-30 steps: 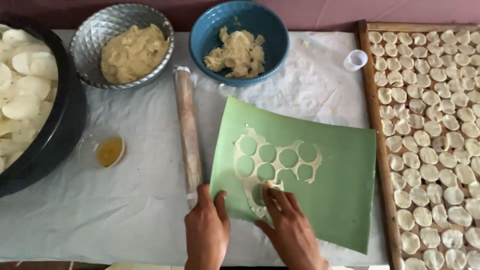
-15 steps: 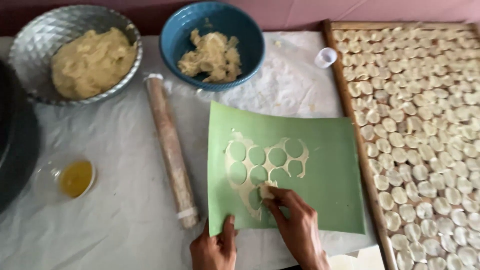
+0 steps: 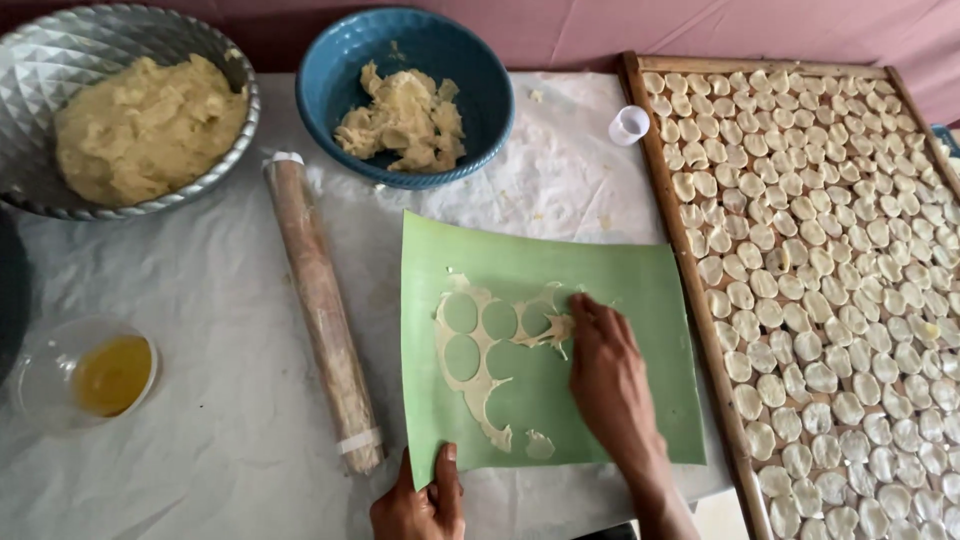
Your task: Pick up small dough circles and place them on a drying tray, then roll out more dough using a rolling pin
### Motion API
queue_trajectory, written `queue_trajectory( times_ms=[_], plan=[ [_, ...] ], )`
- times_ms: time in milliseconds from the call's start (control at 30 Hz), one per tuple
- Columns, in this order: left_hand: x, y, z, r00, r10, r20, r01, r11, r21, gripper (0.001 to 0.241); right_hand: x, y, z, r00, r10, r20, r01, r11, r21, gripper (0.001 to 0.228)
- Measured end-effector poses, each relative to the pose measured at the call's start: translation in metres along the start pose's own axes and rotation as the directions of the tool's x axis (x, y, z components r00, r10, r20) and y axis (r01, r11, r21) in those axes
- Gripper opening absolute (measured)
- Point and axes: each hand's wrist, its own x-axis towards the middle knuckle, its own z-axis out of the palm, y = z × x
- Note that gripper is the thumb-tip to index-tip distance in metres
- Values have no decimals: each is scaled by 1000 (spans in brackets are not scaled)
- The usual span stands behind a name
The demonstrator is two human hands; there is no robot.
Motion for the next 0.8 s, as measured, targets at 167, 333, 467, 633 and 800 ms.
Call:
queue_trajectory(
  times_ms=[167,333,467,633,800],
  plan=[
    [1,-1,2,999,47,4,-47,998,49,20,-14,-44,1,998,-48,-41,51,997,57,45],
    [1,-3,1,1000,0,-4,0,998,64,26,-32,-67,-12,975,-197,103,185,976,118,49],
    [3,5,-3,999,35,-16,-35,999,1,22,-34,-32,-26,980,-168,109,141,966,216,29],
    [5,11,-10,994,98,41,-98,995,14,13,-31,-19,-44,989,93,112,-94,996,7,47],
    [7,23,-16,998,51,44,-53,998,26,13,-65,-16,-28,977,20,211,-23,1000,16,94]
  ],
)
